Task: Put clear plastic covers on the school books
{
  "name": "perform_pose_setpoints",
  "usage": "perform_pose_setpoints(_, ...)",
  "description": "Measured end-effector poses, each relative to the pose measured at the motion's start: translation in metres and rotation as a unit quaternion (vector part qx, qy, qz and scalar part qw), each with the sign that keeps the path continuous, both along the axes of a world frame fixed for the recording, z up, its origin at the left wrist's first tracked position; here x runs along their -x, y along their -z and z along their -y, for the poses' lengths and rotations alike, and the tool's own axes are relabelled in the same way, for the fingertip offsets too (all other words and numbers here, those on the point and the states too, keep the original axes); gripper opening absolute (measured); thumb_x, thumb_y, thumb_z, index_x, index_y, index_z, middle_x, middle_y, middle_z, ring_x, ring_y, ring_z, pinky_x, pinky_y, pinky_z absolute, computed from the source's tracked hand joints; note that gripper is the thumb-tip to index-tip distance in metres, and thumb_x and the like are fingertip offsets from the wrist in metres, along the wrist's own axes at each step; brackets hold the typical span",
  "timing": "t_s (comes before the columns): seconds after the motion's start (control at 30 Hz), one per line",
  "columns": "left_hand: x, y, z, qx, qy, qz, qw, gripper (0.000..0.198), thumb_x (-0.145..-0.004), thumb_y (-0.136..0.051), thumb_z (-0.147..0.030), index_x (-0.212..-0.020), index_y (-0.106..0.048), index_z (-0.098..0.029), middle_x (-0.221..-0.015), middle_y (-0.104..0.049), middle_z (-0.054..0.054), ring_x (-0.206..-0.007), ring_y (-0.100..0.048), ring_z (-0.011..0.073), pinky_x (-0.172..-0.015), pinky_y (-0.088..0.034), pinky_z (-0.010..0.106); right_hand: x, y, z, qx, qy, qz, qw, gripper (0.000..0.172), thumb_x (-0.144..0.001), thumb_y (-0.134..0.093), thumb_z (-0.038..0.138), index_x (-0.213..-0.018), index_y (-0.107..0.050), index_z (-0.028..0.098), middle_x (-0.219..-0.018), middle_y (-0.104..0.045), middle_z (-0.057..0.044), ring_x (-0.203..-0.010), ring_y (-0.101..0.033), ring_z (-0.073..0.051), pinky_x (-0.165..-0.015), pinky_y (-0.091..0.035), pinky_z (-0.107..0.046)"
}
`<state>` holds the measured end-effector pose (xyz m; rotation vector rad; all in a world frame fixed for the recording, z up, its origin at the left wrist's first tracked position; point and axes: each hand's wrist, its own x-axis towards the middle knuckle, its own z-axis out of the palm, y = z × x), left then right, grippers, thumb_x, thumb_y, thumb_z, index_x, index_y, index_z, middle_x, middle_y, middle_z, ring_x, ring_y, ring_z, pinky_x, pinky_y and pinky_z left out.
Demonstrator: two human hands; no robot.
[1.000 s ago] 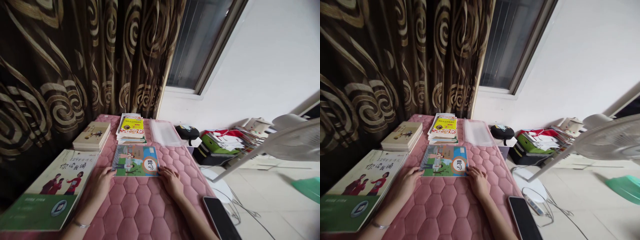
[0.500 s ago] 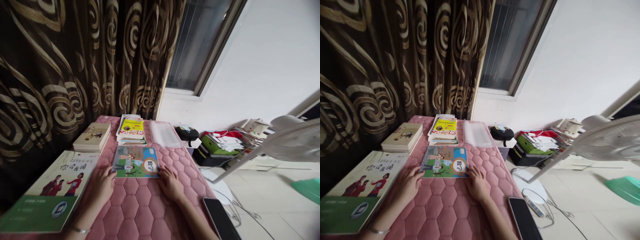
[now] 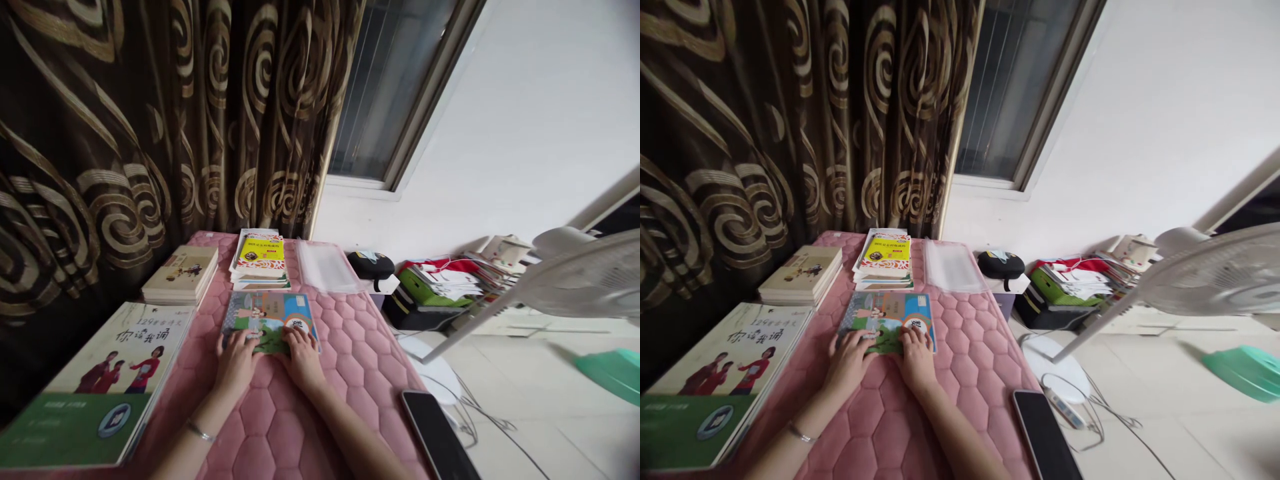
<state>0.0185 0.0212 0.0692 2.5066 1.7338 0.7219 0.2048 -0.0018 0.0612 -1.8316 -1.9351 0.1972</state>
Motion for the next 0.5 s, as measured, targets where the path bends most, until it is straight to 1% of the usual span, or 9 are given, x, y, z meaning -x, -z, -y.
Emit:
perform_pose_setpoints(0.07,0.017,-0.001,-0.001,-0.013,-0.015,-0.01,1.0,0.017,-0.085,-0.063,-0.021,-0.097,-0.073,-0.029,-0.119,-0.069,0.004,-0.114,-0.058,0.0264,-0.109,-0.024,0.055,-0.019,-0.003,0.006,0.009,0.007,-0.001,1.0,0.031,-0.089,-0.061,0.026,-0.119,-0.063,0.024,-0.138,-0.059,-0.009,-0.136,-0.042,-0.028,-0.112,-0.028,-0.049)
perform_pose_setpoints(0.17,0.046,0.001,-0.006,-0.024,-0.032,-0.022,0.999,0.019,-0.085,-0.062,-0.02,-0.095,-0.075,-0.028,-0.117,-0.07,0.005,-0.112,-0.059,0.026,-0.106,-0.029,0.049,-0.052,-0.006,0.016,0.023,0.019,-0.008,1.0,0.026,-0.089,-0.059,0.027,-0.113,-0.067,0.025,-0.139,-0.059,-0.006,-0.137,-0.042,-0.028,-0.11,-0.031,-0.049)
perform_pose_setpoints(0.27,0.068,0.005,-0.01,-0.014,-0.048,-0.019,0.999,0.023,-0.085,-0.059,-0.018,-0.095,-0.076,-0.031,-0.111,-0.072,0.002,-0.105,-0.061,0.0237,-0.099,-0.032,0.044,-0.078,-0.006,0.022,0.031,0.013,-0.017,0.999,0.029,-0.089,-0.057,0.026,-0.116,-0.068,0.027,-0.137,-0.061,-0.004,-0.138,-0.041,-0.026,-0.112,-0.03,-0.048)
perform_pose_setpoints(0.37,0.076,0.011,-0.012,-0.011,-0.048,-0.006,0.999,0.031,-0.086,-0.055,-0.014,-0.097,-0.076,-0.034,-0.109,-0.074,0.0,-0.104,-0.062,0.0219,-0.097,-0.032,0.042,-0.087,-0.005,0.022,0.034,-0.002,-0.023,0.999,0.032,-0.09,-0.054,0.023,-0.118,-0.069,0.027,-0.136,-0.062,-0.003,-0.138,-0.042,-0.025,-0.113,-0.03,-0.047)
perform_pose_setpoints(0.5,0.079,0.016,-0.013,-0.011,-0.042,0.001,0.999,0.044,-0.083,-0.049,-0.006,-0.099,-0.076,-0.036,-0.11,-0.074,0.0,-0.106,-0.061,0.0202,-0.098,-0.032,0.041,-0.087,-0.001,0.021,0.037,-0.007,-0.037,0.999,0.034,-0.09,-0.052,0.022,-0.119,-0.07,0.025,-0.135,-0.062,-0.004,-0.137,-0.044,-0.024,-0.114,-0.031,-0.048)
